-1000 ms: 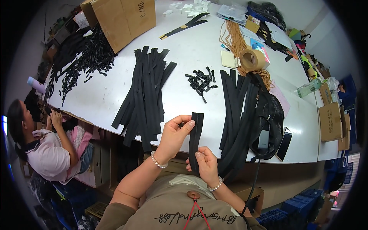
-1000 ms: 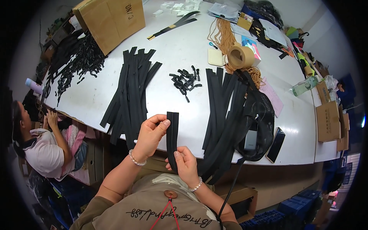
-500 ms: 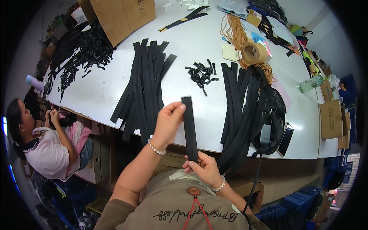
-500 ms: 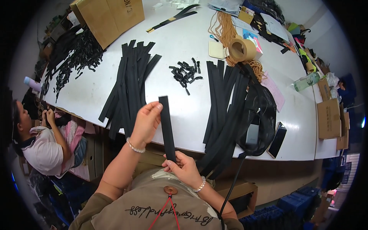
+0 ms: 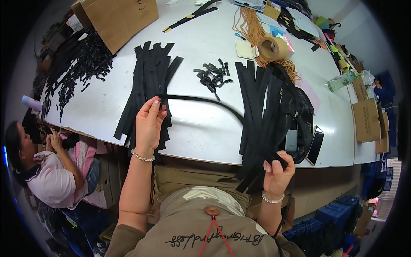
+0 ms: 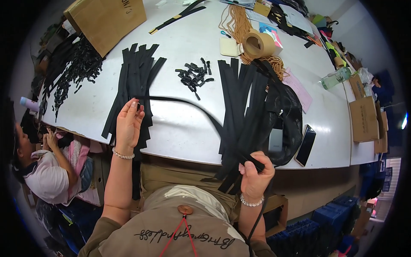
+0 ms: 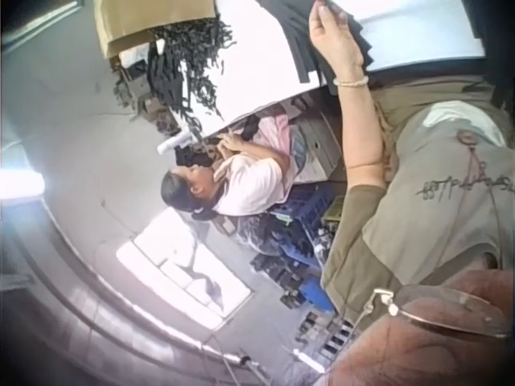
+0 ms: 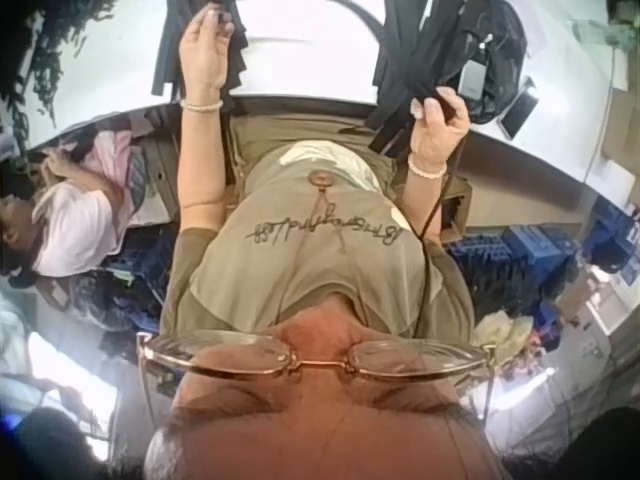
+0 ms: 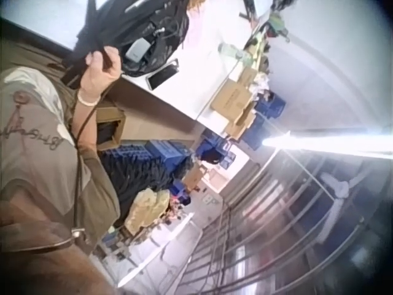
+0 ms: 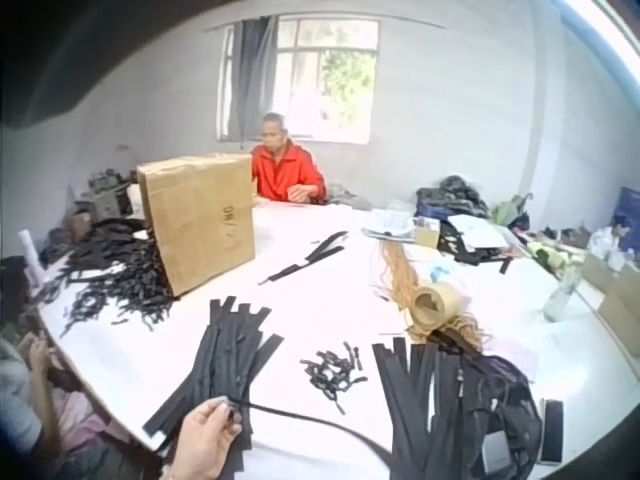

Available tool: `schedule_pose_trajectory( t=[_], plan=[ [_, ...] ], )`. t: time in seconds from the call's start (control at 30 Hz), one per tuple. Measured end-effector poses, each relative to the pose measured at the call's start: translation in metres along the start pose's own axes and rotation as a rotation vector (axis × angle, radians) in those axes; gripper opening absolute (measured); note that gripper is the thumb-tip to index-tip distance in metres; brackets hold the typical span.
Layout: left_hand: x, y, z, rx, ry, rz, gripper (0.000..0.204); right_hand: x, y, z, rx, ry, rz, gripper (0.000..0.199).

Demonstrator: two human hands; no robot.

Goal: Attaching plastic buckles or sliders to black elastic straps.

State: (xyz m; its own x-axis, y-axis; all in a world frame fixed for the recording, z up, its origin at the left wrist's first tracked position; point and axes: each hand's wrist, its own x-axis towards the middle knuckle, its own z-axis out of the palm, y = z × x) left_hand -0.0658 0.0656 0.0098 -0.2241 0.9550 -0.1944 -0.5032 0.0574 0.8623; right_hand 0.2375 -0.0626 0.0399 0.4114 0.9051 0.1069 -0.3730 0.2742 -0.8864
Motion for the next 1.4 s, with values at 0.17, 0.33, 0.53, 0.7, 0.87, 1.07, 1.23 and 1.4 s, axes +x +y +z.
schedule_pose_trajectory(
  t=[0.17, 0.33, 0.53, 0.7, 0.87, 1.07, 1.23, 1.4],
  plan=[
    [0.006, -0.017, 0.002, 0.129, -0.03, -0.064, 0.022, 0.006, 0.001, 0.01, 0.455, -0.332, 0.201, 0.017],
    [0.002, -0.033, 0.01, 0.439, -0.093, 0.03, 0.021, 0.01, -0.01, 0.024, 0.454, -0.47, 0.422, 0.02],
    [-0.023, -0.062, 0.036, 0.738, -0.383, 0.226, 0.019, 0.001, -0.017, 0.054, -0.361, -0.428, 0.306, 0.008],
    [-0.024, -0.063, 0.04, 0.75, -0.398, 0.309, 0.016, -0.002, -0.01, 0.065, -0.412, -0.367, 0.342, 0.016],
    [-0.026, -0.058, 0.041, 0.952, -0.434, 0.434, 0.017, -0.004, -0.002, 0.055, -0.443, -0.411, 0.402, 0.012],
    [-0.036, -0.045, 0.047, 0.988, -0.408, 0.665, 0.015, -0.005, 0.002, 0.057, -0.366, -0.386, 0.528, 0.012],
    [-0.073, -0.018, 0.057, 0.421, -0.603, -0.168, 0.014, -0.007, 0.009, 0.058, -0.311, -0.413, 0.571, 0.013],
    [-0.086, -0.015, 0.054, 0.34, -0.657, -0.387, 0.013, -0.008, 0.015, 0.056, -0.414, -0.496, 0.532, 0.015]
  ],
)
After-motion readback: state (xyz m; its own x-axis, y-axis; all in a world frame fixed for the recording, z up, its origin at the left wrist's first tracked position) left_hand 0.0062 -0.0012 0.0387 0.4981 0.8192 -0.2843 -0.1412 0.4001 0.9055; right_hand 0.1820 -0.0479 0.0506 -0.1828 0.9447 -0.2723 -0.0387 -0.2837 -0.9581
